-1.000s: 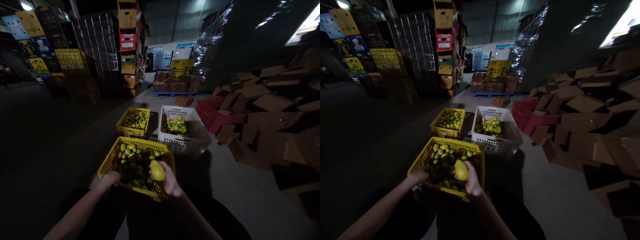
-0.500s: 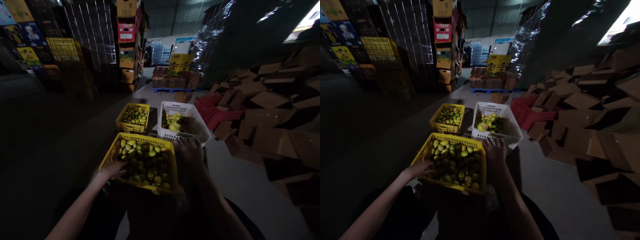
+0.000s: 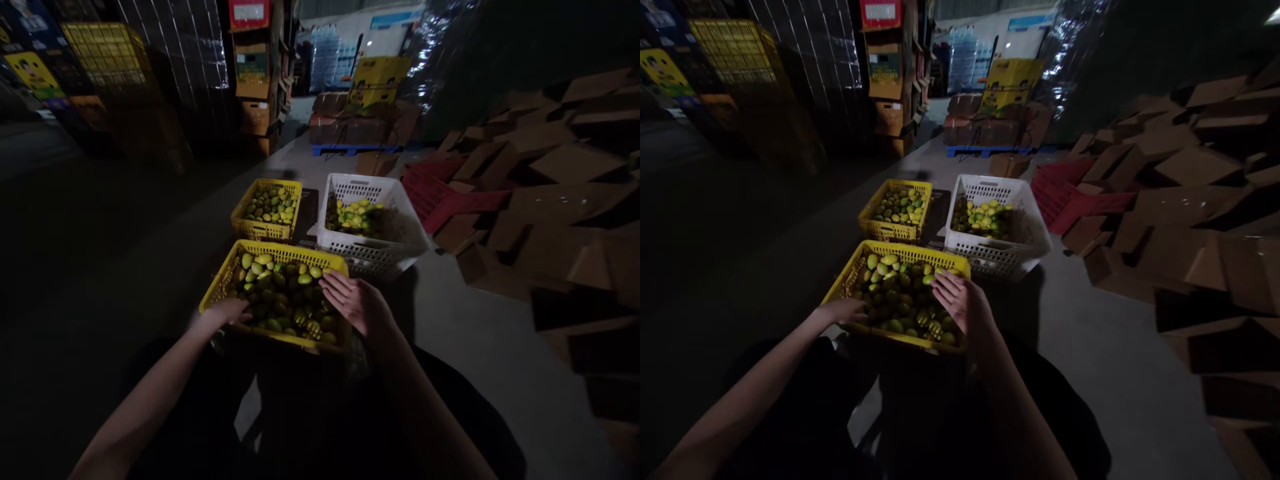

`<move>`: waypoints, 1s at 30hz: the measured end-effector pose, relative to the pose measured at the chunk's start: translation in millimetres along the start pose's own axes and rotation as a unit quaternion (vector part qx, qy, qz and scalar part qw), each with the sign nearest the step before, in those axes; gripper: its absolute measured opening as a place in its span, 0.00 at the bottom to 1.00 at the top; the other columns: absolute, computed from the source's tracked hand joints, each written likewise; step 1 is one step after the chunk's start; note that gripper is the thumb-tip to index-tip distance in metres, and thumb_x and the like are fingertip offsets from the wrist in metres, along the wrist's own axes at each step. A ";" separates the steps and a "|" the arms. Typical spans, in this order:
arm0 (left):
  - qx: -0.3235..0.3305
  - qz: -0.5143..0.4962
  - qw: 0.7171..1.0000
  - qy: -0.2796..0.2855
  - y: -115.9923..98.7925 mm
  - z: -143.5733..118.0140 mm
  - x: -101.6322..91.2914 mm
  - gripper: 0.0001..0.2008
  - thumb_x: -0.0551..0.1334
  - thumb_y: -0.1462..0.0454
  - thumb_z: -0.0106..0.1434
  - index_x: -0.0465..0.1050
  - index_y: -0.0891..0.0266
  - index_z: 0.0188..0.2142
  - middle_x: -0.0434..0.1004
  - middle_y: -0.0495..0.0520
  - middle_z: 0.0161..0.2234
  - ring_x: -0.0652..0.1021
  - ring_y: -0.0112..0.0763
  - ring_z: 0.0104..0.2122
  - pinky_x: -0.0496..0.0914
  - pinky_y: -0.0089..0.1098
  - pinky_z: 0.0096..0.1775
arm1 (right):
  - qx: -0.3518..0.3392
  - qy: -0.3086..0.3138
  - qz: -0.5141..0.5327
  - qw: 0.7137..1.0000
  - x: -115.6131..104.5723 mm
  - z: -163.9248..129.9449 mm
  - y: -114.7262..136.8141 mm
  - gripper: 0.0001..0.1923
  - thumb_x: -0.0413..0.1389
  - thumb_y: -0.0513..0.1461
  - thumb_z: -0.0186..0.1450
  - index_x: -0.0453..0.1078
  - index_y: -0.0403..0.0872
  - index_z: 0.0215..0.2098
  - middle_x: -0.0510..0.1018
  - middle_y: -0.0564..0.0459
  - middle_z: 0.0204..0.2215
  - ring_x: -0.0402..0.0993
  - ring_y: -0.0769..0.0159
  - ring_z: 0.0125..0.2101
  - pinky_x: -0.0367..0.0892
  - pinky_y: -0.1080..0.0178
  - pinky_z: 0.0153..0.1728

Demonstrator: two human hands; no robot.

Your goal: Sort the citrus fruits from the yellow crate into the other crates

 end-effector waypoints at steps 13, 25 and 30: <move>-0.076 0.020 0.992 0.101 -30.7 91.1 40.1 0.14 0.63 0.59 0.66 0.73 0.64 0.48 0.75 0.58 0.49 0.76 0.40 0.48 0.71 0.46 0.50 | 0.008 -0.060 0.054 0.997 5.0 -9.2 6.0 0.19 0.49 0.31 0.56 0.72 0.45 0.44 0.82 0.43 0.40 0.81 0.62 0.38 0.77 0.65 0.34; -0.090 -0.047 0.994 -0.044 -82.7 140.3 96.5 0.18 0.61 0.58 0.67 0.69 0.63 0.54 0.70 0.60 0.55 0.73 0.42 0.52 0.70 0.49 0.52 | -0.076 0.008 0.045 0.996 20.3 -20.9 33.2 0.09 0.53 0.38 0.57 0.72 0.46 0.34 0.80 0.46 0.41 0.74 0.58 0.47 0.66 0.58 0.51; -0.070 -0.156 0.981 -0.094 -78.6 137.5 93.0 0.17 0.60 0.58 0.67 0.70 0.62 0.53 0.71 0.59 0.54 0.74 0.40 0.50 0.71 0.47 0.51 | -0.060 0.022 0.054 0.997 25.3 -20.7 35.4 0.09 0.54 0.38 0.54 0.72 0.46 0.33 0.80 0.48 0.38 0.74 0.61 0.40 0.66 0.57 0.48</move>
Point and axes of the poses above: each hand's wrist, its own z-axis towards the middle knuckle, its own x-axis out of the palm, y = z × x, the point moved 3 cm from there along z, towards the middle knuckle
